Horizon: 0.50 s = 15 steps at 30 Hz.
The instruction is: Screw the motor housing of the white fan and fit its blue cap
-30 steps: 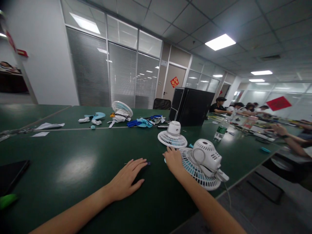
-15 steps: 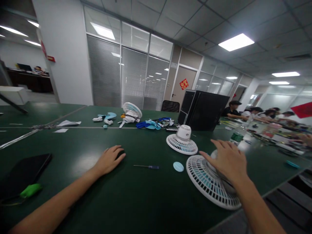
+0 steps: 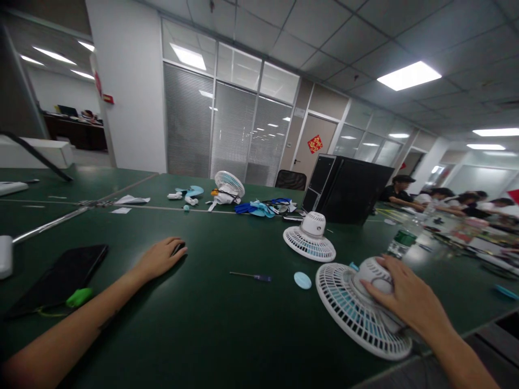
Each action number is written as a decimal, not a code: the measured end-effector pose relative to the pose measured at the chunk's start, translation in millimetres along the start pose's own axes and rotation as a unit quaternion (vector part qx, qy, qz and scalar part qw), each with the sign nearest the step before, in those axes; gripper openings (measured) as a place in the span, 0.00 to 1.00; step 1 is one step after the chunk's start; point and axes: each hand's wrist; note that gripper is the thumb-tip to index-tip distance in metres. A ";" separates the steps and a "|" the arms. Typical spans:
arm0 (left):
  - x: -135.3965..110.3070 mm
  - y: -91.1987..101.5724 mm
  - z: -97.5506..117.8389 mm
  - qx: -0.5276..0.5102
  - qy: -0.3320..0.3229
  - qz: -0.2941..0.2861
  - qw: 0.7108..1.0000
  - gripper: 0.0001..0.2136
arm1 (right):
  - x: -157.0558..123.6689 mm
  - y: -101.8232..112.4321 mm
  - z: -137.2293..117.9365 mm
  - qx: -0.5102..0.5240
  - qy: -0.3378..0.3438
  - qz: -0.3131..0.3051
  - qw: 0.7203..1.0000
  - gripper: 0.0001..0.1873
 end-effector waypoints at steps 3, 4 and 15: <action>-7.1 0.2 0.9 -0.008 -0.026 -0.001 1.000 0.14 | -2.0 -4.9 -0.6 -0.007 -0.025 0.016 1.000 0.39; -8.6 0.5 0.9 -0.009 -0.031 -0.001 0.999 0.14 | -1.9 -6.8 -2.5 -0.012 -0.035 0.021 0.999 0.40; -12.4 4.6 3.6 -0.012 -0.037 0.007 0.999 0.14 | -0.8 -3.2 -1.1 -0.004 -0.090 0.112 0.990 0.48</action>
Point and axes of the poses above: each hand's wrist, its own x-axis towards the middle knuckle, its own y-axis out of the back of the hand, z = x × y, and after that the axes turned 6 degrees about x, right-handed
